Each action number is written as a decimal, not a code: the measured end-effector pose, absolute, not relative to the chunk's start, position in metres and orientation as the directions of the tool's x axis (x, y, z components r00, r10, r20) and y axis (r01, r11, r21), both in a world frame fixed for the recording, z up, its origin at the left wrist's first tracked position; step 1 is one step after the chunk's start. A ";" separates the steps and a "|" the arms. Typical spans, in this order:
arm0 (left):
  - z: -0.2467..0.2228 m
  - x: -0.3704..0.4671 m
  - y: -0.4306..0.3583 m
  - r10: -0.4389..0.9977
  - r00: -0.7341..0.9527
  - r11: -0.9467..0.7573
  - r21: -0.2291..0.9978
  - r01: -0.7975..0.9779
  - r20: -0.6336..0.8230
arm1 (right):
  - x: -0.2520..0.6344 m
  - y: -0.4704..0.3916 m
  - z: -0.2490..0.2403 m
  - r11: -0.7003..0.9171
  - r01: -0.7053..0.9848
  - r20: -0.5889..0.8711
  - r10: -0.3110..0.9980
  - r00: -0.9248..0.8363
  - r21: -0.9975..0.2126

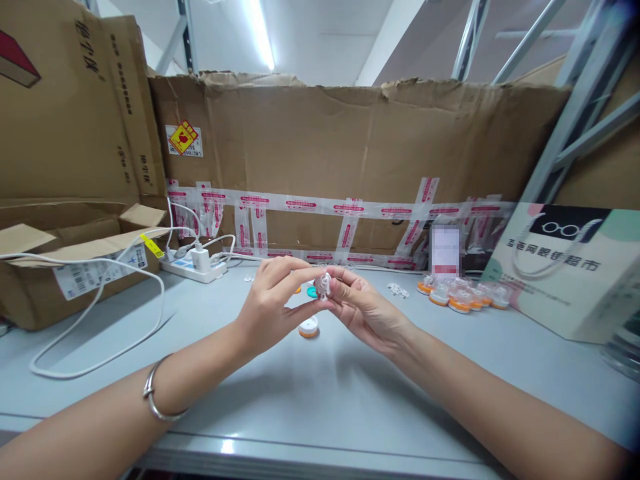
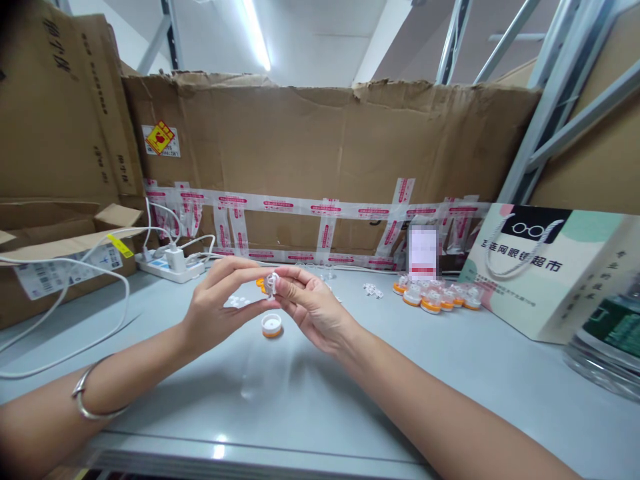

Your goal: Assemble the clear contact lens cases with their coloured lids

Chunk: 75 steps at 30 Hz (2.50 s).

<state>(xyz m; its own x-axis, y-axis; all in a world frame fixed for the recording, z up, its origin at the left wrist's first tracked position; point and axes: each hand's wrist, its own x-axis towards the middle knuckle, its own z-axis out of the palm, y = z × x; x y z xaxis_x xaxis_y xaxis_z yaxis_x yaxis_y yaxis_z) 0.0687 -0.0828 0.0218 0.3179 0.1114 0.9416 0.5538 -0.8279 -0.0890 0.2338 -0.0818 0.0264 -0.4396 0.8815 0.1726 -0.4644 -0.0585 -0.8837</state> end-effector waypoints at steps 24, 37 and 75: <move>0.012 0.071 -0.076 0.252 0.338 -0.769 -0.025 0.639 0.907 | 0.225 -0.086 0.024 0.100 -0.334 0.205 0.933 -0.295 -0.937; 0.010 0.046 -0.052 0.792 0.599 -0.581 0.453 0.677 0.121 | 0.251 -0.040 0.000 0.168 -0.121 0.187 0.967 -0.172 -0.978; -0.032 0.069 -0.018 0.695 0.684 -0.591 0.717 0.369 0.221 | 0.261 -0.027 -0.009 0.405 0.316 0.178 0.811 -0.557 -0.858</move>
<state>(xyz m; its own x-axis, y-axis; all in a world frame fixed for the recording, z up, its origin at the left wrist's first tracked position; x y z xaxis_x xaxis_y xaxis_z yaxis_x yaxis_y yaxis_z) 0.0694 -0.0177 -0.0320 0.6838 0.6953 0.2212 0.3692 -0.5912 0.7171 0.2615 -0.0268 -0.0086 -0.5571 0.8112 0.1775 0.3157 0.4046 -0.8583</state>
